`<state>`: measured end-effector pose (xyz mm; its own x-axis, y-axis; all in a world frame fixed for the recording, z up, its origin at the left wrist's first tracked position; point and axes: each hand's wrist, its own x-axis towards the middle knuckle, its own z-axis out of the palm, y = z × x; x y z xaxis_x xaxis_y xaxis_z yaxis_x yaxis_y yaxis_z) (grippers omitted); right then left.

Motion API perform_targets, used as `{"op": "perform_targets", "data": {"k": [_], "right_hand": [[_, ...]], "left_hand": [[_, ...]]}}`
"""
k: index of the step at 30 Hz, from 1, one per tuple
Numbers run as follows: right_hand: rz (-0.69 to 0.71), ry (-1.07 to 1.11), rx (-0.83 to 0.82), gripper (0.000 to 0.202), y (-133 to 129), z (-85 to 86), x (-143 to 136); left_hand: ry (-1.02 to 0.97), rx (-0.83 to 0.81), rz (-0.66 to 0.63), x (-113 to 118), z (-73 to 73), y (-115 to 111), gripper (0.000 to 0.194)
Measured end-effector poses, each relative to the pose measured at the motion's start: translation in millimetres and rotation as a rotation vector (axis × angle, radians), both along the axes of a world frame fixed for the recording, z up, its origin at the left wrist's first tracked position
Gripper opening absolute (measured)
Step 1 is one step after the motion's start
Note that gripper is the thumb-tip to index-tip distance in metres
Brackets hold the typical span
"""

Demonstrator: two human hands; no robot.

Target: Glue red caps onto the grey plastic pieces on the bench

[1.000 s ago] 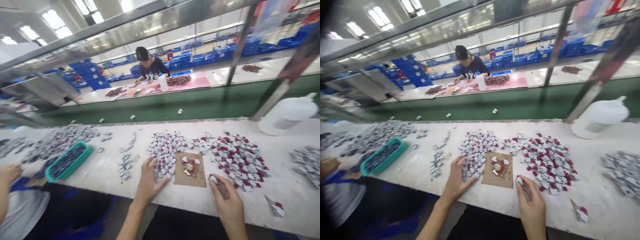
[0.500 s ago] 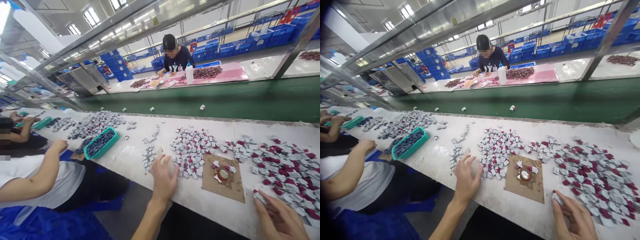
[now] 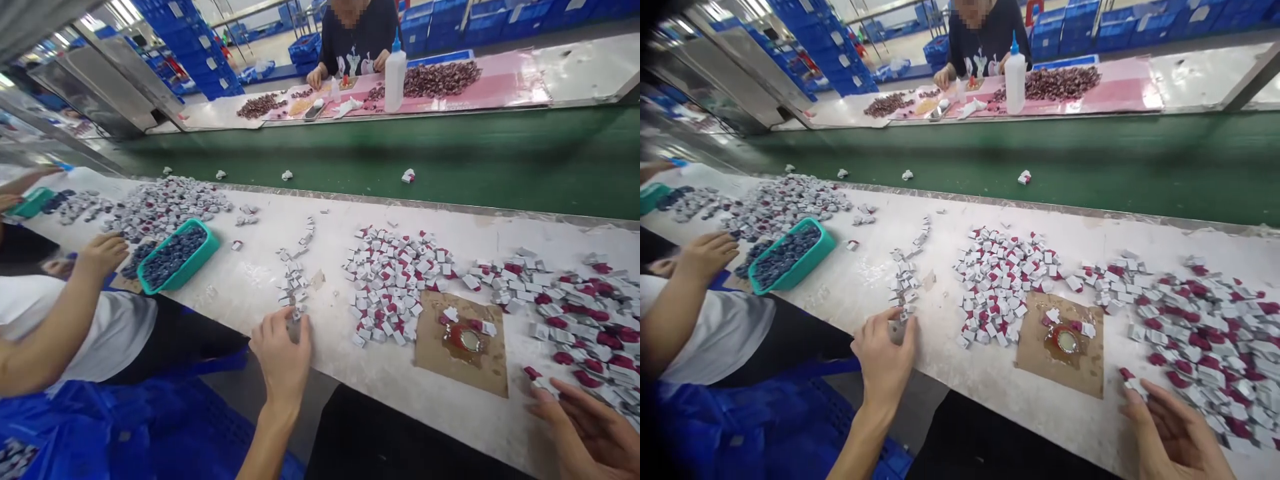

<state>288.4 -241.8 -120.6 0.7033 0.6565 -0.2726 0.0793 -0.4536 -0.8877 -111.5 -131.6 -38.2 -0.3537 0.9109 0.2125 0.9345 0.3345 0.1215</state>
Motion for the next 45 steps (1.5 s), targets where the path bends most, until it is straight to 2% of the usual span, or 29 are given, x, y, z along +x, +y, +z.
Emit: {"op": "perform_targets", "data": {"k": [2,5,7,9,12,16,21,25,31,33,35,37,39,45], "right_hand": [[-0.067,-0.006,-0.079,0.052,8,13.0,-6],[-0.113,0.01,-0.15,0.059,20,36.5,-15],[-0.091,0.01,-0.147,0.062,27,50.3,-21],[-0.025,-0.025,-0.119,0.056,34,58.8,-24],[0.102,-0.155,-0.104,0.039,42,61.5,-26],[0.196,-0.252,-0.137,0.033,43,62.9,-23],[0.185,-0.299,-0.181,0.035,32,65.6,-18],[0.091,-0.232,-0.161,0.037,31,65.5,-20],[-0.017,-0.069,-0.074,0.04,50,82.6,-33],[-0.037,-0.005,-0.047,0.038,56,85.8,-37],[-0.049,0.078,-0.022,0.037,60,85.8,-40],[-0.044,0.154,-0.003,0.038,62,84.6,-43],[-0.017,0.195,0.001,0.039,65,84.7,-46],[0.145,0.124,-0.01,0.027,73,94.7,-54]], "left_hand": [[-0.022,0.031,-0.021,2,0.9,2,0.028],[-0.119,0.11,-0.117,11,7.0,5,0.022],[-0.21,0.133,-0.181,20,11.5,6,0.022],[-0.314,0.119,-0.21,28,12.9,8,0.026],[-0.436,0.041,-0.21,37,6.1,11,0.033],[-0.386,-0.051,-0.27,41,-3.5,14,0.035],[-0.289,-0.047,-0.412,42,5.2,13,0.022],[-0.342,-0.006,-0.388,46,8.7,13,0.021],[-0.351,0.026,-0.4,53,7.1,8,0.019],[-0.374,0.01,-0.364,52,7.4,4,0.019],[-0.419,-0.032,-0.268,50,7.5,1,0.021],[-0.501,-0.097,-0.159,45,7.0,0,0.026],[-0.577,-0.16,-0.117,40,6.8,3,0.037],[-0.507,-0.267,-0.199,39,14.1,17,0.027]]}}
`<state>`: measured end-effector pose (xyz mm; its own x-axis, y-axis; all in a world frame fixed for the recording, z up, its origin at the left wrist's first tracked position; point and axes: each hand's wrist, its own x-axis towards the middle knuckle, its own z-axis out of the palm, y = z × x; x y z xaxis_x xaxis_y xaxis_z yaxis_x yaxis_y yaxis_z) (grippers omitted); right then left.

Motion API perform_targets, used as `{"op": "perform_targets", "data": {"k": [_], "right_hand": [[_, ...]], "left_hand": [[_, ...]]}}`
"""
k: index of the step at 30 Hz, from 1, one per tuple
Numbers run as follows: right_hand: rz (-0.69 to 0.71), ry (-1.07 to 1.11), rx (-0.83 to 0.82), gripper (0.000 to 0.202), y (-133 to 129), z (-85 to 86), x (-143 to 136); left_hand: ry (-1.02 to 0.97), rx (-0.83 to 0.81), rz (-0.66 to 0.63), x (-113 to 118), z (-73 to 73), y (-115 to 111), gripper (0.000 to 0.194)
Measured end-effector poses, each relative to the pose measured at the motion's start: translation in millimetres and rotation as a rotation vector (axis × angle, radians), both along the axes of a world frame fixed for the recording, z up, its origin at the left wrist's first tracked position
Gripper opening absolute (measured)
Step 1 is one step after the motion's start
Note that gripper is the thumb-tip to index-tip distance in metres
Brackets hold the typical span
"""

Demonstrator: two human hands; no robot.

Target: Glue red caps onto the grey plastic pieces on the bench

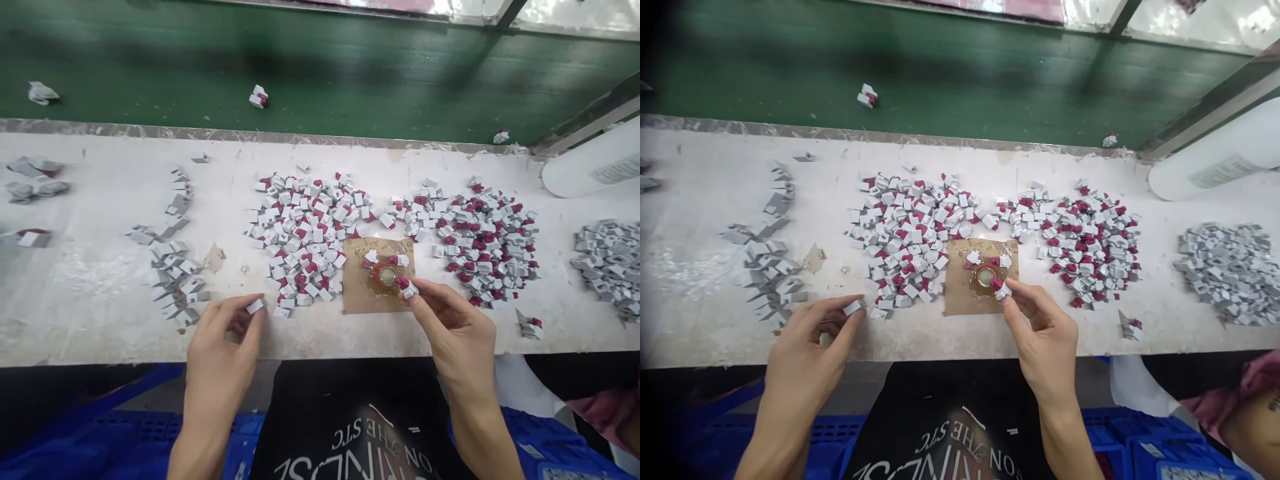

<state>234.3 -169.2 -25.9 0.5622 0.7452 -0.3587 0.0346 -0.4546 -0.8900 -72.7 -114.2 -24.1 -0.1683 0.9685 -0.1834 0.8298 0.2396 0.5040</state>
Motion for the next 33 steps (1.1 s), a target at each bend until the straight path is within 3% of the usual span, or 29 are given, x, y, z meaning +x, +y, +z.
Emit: {"op": "perform_targets", "data": {"k": [3,13,19,24,30,33], "right_hand": [[0.077,-0.07,0.052,0.019,0,1.4,-2],[0.225,-0.253,0.103,0.021,-1,-1.8,-1],[0.233,-0.276,0.114,0.021,1,-2.9,-2],[0.135,-0.144,0.129,0.022,0,2.3,-1],[-0.033,0.21,0.199,0.019,4,12.2,6],[-0.064,0.363,0.203,0.015,8,15.2,8]], "left_hand": [[-0.026,-0.035,0.016,2,5.0,2,0.031],[-0.066,-0.222,0.102,-2,11.6,2,0.041],[-0.213,-0.068,0.167,10,16.3,3,0.035],[-0.451,-0.108,0.13,44,26.4,16,0.034],[-0.996,-0.34,-0.098,111,27.3,44,0.016],[-1.183,-0.435,-0.146,137,26.2,50,0.011]]}}
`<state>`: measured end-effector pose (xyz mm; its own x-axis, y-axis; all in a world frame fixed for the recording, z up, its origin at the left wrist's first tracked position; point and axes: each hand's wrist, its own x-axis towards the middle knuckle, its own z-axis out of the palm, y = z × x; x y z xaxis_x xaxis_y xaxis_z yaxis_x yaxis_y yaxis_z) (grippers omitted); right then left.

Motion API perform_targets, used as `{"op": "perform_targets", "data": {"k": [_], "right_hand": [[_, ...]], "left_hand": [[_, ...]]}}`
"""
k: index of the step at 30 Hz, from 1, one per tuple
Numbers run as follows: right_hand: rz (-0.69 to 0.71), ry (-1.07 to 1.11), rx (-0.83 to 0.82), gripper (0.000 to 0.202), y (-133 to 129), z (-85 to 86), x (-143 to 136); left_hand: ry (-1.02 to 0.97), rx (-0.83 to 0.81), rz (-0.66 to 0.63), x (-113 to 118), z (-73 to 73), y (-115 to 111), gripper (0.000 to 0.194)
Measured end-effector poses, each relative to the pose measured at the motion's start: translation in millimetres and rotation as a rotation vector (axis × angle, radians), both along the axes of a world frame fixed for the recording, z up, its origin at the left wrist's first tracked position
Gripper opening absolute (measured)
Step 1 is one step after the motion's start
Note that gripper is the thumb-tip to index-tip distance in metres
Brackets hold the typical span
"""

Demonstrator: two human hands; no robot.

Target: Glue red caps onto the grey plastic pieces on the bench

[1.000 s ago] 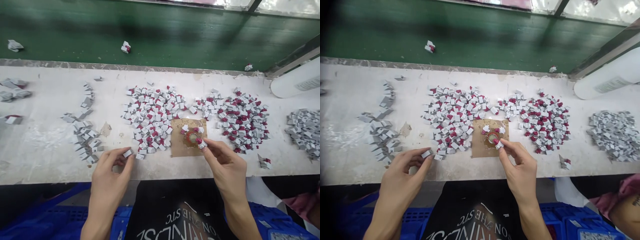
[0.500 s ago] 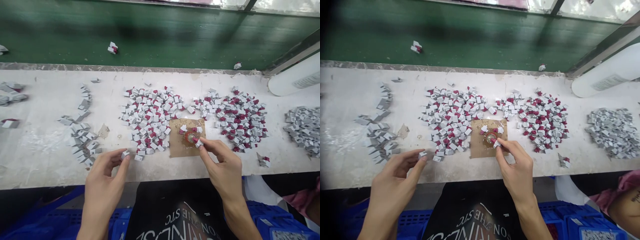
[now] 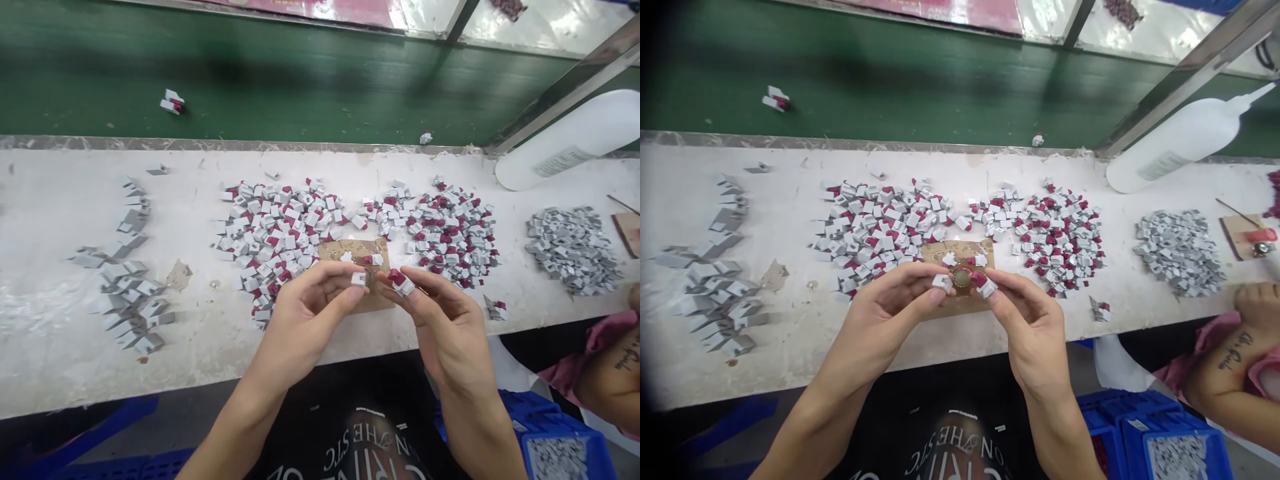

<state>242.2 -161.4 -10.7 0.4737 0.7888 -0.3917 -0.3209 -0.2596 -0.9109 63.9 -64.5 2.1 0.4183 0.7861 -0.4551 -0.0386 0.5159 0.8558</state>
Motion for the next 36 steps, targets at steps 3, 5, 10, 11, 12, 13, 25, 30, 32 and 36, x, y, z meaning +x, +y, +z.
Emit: {"op": "perform_targets", "data": {"k": [3,5,10,11,12,13,25,30,32,36], "right_hand": [[-0.008,0.056,0.005,0.017,2,2.7,-1],[-0.007,0.058,0.003,0.018,2,3.9,-2],[0.011,0.052,0.026,0.016,0,2.0,-3],[0.015,0.045,0.031,0.016,0,1.2,-3],[0.021,0.034,0.035,0.016,0,0.8,-3],[0.028,0.016,0.04,0.016,0,0.8,-3],[0.236,-0.153,0.046,0.015,6,18.2,5],[0.343,-0.229,-0.024,0.026,26,6.5,8],[0.333,-0.373,-0.044,0.035,48,0.4,17],[0.319,-0.746,-0.168,0.037,129,-20.6,45]], "left_hand": [[-0.096,-0.047,-0.032,13,0.0,0,0.011],[-0.134,-0.058,-0.051,16,0.1,-1,0.011],[-0.148,-0.078,-0.07,18,-1.3,0,0.011],[-0.145,-0.079,-0.068,18,-2.0,0,0.011],[-0.144,-0.075,-0.067,18,-2.7,0,0.011],[-0.142,-0.071,-0.065,17,-3.5,0,0.011],[0.017,0.052,-0.194,2,4.0,-3,0.013],[0.447,0.395,-0.123,-23,5.0,13,0.01],[0.678,0.507,0.007,-39,0.1,22,0.014],[0.928,0.497,0.103,-65,-16.6,37,0.03]]}}
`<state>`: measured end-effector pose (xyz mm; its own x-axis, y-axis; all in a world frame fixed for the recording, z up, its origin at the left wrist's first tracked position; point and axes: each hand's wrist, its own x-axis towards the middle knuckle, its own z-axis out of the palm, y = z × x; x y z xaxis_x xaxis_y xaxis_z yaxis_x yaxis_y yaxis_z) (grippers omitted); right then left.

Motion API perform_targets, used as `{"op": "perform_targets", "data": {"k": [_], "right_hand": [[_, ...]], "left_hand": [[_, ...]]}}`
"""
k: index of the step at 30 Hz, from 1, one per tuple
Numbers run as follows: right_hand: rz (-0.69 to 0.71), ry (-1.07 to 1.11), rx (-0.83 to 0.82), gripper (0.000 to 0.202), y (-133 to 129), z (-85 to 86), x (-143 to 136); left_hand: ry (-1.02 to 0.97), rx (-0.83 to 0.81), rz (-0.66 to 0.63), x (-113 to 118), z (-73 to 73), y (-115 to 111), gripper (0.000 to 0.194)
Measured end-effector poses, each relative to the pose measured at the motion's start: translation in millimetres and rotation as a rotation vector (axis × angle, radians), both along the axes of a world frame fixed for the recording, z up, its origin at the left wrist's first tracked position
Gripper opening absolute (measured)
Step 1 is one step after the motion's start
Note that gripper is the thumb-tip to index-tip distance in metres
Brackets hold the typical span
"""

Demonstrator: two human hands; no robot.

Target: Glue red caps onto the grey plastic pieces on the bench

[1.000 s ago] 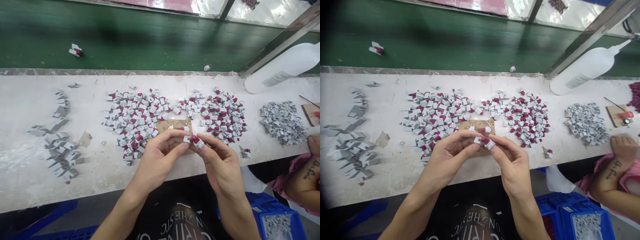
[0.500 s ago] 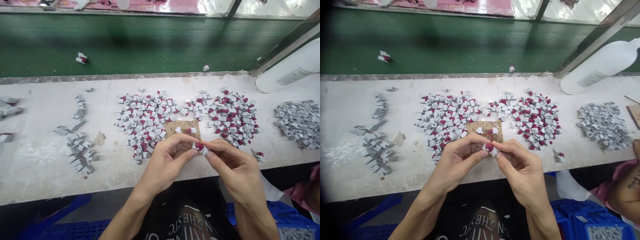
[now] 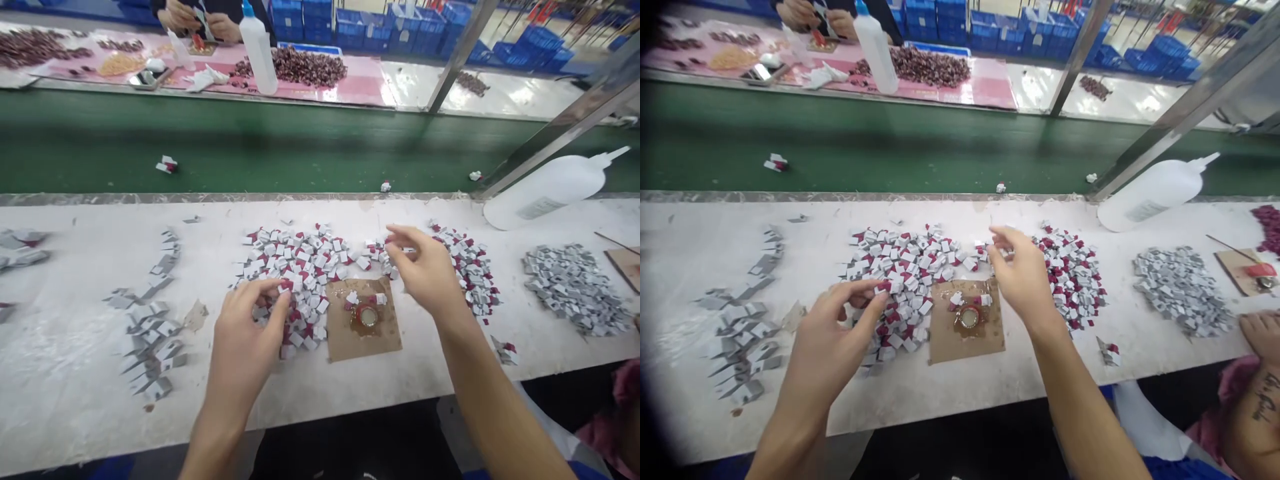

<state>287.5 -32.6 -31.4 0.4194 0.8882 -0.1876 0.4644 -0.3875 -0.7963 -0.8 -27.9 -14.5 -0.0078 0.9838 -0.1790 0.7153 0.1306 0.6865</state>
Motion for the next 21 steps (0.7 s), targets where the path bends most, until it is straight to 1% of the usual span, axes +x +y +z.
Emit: {"op": "perform_targets", "data": {"k": [3,6,9,11,12,14,16,18,20,21], "right_hand": [[-0.012,-0.103,-0.046,0.043,73,-23.0,15],[-0.055,-0.154,-0.097,0.04,132,-45.5,20],[-0.124,-0.195,-0.169,0.036,170,-60.8,19],[-0.139,-0.187,-0.192,0.029,184,-63.3,18],[-0.137,-0.172,-0.188,0.023,187,-61.4,17],[-0.126,-0.127,-0.146,0.013,181,-51.2,15],[-0.116,-0.062,-0.084,0.015,156,-33.9,14],[-0.094,0.023,-0.032,0.025,111,-13.7,15],[-0.051,0.112,0.02,0.032,52,3.1,19],[-0.062,0.125,0.024,0.035,19,8.3,22]], "left_hand": [[0.011,-0.101,0.007,-4,-7.8,3,0.039],[0.034,-0.086,0.02,-3,-9.9,2,0.04],[0.046,-0.081,0.03,-3,-10.9,0,0.038],[0.068,-0.066,0.043,-3,-11.6,-3,0.036],[0.079,-0.054,0.053,-4,-11.6,-5,0.036],[0.08,-0.037,0.077,-5,-10.6,-9,0.038],[0.058,-0.04,0.095,-8,-8.8,-15,0.04],[0.069,-0.024,0.104,-17,-7.1,-22,0.037],[0.158,0.048,0.122,-33,-6.0,-30,0.034],[0.226,0.096,0.14,-43,-5.6,-34,0.033]]}}
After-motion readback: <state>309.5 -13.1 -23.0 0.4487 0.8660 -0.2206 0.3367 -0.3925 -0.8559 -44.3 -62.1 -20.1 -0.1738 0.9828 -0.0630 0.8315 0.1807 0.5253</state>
